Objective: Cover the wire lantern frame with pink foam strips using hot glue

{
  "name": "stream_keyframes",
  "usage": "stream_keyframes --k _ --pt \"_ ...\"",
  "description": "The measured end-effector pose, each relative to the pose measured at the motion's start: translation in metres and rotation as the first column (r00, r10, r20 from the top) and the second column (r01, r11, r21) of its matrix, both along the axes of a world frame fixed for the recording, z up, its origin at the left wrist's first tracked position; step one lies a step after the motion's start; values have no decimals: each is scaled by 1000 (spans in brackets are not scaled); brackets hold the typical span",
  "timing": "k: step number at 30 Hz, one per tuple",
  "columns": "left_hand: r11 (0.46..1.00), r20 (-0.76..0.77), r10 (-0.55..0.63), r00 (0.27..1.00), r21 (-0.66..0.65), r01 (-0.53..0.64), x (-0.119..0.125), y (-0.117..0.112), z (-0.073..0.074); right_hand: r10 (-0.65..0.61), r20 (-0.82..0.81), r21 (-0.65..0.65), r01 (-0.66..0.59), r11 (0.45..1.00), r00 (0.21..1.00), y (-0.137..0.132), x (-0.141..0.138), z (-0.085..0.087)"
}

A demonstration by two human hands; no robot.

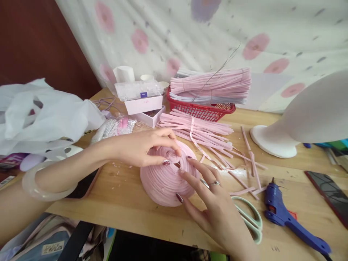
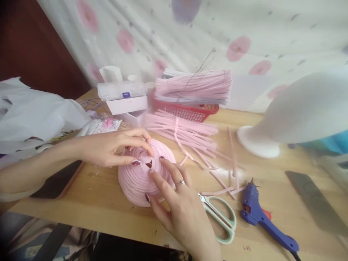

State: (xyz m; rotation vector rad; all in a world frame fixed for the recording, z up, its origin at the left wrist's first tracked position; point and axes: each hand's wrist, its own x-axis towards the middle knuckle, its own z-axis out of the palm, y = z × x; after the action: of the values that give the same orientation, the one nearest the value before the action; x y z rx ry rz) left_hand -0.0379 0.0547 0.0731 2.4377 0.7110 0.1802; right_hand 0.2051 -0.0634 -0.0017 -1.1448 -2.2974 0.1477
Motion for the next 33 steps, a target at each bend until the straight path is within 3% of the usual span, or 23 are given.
stream_keyframes --k 4,12,19,24,26,28,30,32,33 --pt "999 27 -8 1000 -35 9 0 -1 1 1 7 21 -1 1000 1000 0 0 0" --pt "995 54 88 995 37 -90 8 -12 -7 -11 -96 12 12 1000 995 -1 2 -1" --pt "981 71 147 987 121 -154 14 -17 -8 -15 9 4 15 1000 1000 -1 -1 3" --pt "972 151 188 970 116 -207 12 -23 -10 -54 -59 85 59 995 997 -7 4 8" --pt "945 245 261 934 131 -299 7 -32 -14 -161 -136 137 179 974 978 -18 26 10" --pt "904 346 313 885 176 -389 3 -44 -18 -345 -155 133 366 921 926 -31 64 9" --pt "875 398 297 868 251 -414 2 -54 -21 -502 -13 127 500 857 865 -44 113 3" --pt "846 378 261 888 354 -399 6 -61 -23 -659 162 87 655 751 734 -55 162 -9" --pt "829 347 247 905 408 -383 10 -63 -24 -678 213 51 685 727 704 -59 184 -17"
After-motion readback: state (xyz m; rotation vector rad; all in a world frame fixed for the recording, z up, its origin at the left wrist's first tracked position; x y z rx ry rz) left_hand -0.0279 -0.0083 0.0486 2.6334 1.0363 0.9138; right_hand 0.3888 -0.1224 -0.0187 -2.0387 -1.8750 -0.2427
